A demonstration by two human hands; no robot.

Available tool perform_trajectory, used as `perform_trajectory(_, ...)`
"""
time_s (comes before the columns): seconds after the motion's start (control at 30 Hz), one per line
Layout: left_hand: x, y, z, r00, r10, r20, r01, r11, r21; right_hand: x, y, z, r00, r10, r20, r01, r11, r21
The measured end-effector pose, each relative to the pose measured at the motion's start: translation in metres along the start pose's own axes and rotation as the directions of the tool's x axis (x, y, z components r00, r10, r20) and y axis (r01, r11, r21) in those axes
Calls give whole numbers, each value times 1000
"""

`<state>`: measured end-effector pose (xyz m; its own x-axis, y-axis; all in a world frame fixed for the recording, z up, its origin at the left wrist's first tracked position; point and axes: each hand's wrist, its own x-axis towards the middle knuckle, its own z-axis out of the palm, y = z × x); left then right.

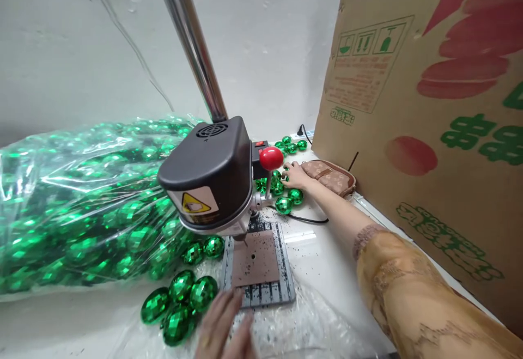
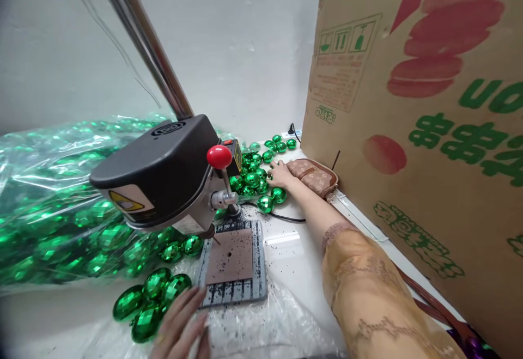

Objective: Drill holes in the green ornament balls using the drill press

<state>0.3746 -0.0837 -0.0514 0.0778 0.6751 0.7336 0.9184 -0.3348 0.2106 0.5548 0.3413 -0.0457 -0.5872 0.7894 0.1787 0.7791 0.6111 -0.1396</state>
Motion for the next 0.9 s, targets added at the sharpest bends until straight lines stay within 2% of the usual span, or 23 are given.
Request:
perform_trajectory(0.1,53,44,33,958,154,243,-136,987,-88,-19,-1,-1,999,-20,-39,20,1000,17)
perform_trajectory(0.17,86,63,61,931,63,359,-43,997,-65,-32,1,-3,998,-22,-64,25,999,36)
perform_trajectory(0.23,113,73,90,906,-71,418,86,996,-17,-45,4,-4,996,-18,-85,23,998,61)
perform_trajectory(0.33,139,72,126,844,-278,459,253,960,117,-60,7,-5,994,6,-107,6,994,110)
perform_trajectory(0.4,149,65,142,803,-370,467,327,929,173,-66,8,-5,994,34,-108,-17,988,153)
perform_trajectory(0.63,162,41,166,725,-491,482,447,869,213,-73,8,-4,982,167,-88,-130,936,326)
perform_trajectory(0.77,170,34,176,725,-501,474,440,865,241,-81,10,-3,969,211,-125,-129,873,470)
perform_trajectory(0.9,176,24,184,748,-446,492,395,894,210,-97,9,-2,958,236,-163,-78,760,645)
